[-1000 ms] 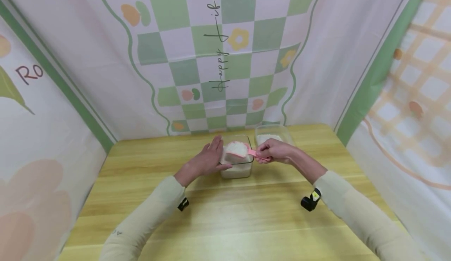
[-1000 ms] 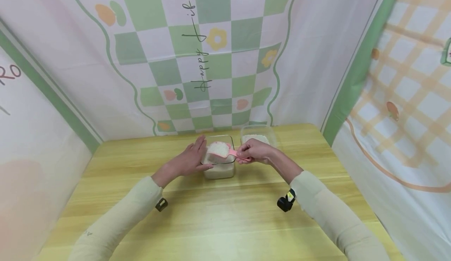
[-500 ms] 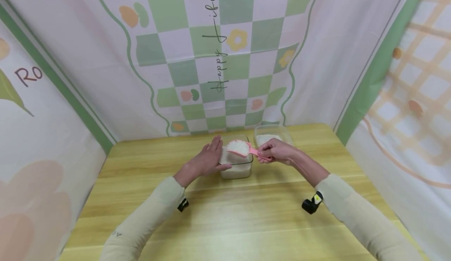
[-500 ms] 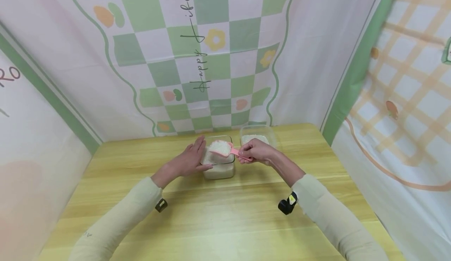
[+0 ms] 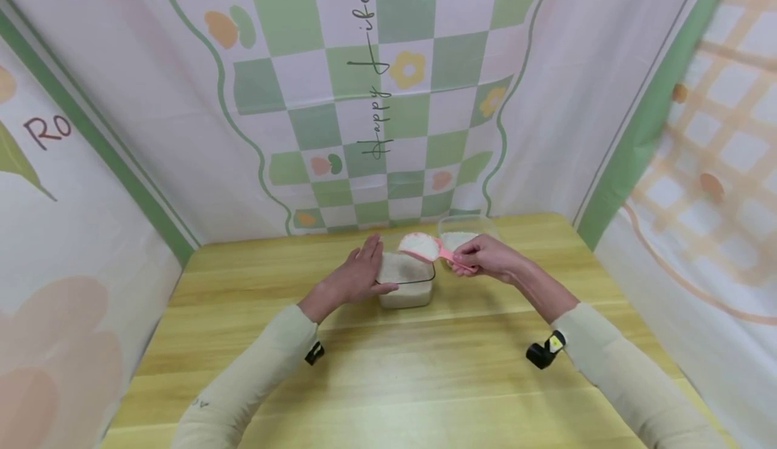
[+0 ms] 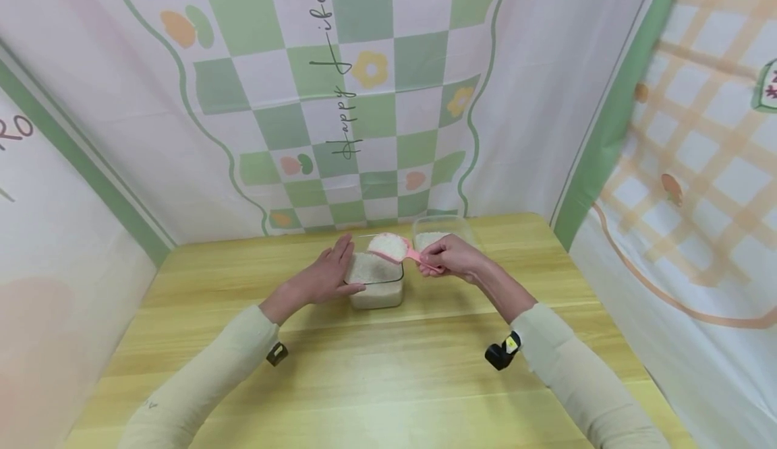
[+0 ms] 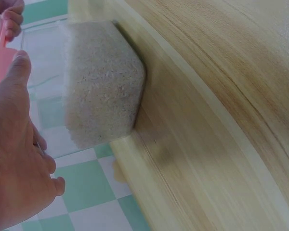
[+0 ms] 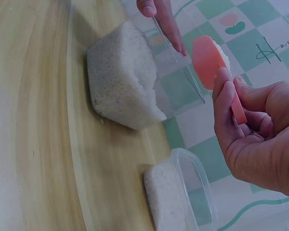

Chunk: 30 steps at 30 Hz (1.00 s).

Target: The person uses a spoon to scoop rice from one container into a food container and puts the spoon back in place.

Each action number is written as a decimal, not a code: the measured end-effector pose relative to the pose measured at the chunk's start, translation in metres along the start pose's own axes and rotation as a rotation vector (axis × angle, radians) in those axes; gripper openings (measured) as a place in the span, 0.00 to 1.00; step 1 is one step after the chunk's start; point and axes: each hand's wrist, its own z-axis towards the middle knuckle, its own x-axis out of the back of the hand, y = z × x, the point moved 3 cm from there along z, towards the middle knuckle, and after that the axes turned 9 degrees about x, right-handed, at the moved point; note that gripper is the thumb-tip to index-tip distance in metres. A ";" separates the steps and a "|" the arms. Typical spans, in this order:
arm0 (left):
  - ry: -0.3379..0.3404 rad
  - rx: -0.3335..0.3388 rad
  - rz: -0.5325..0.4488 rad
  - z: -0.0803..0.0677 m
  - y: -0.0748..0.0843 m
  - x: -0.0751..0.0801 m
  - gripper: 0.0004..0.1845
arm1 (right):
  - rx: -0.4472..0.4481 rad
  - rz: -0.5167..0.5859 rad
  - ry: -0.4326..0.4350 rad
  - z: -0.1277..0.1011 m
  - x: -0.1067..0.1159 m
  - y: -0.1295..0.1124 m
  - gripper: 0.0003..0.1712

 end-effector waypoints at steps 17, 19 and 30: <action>-0.001 0.004 -0.002 -0.001 0.000 0.001 0.55 | 0.018 0.007 0.069 -0.014 0.027 0.000 0.13; -0.003 0.006 -0.002 -0.001 0.000 0.001 0.55 | 0.027 0.008 0.071 -0.016 0.031 0.000 0.12; 0.003 0.001 -0.008 -0.002 0.002 0.003 0.55 | 0.017 0.003 0.098 -0.023 0.048 0.008 0.18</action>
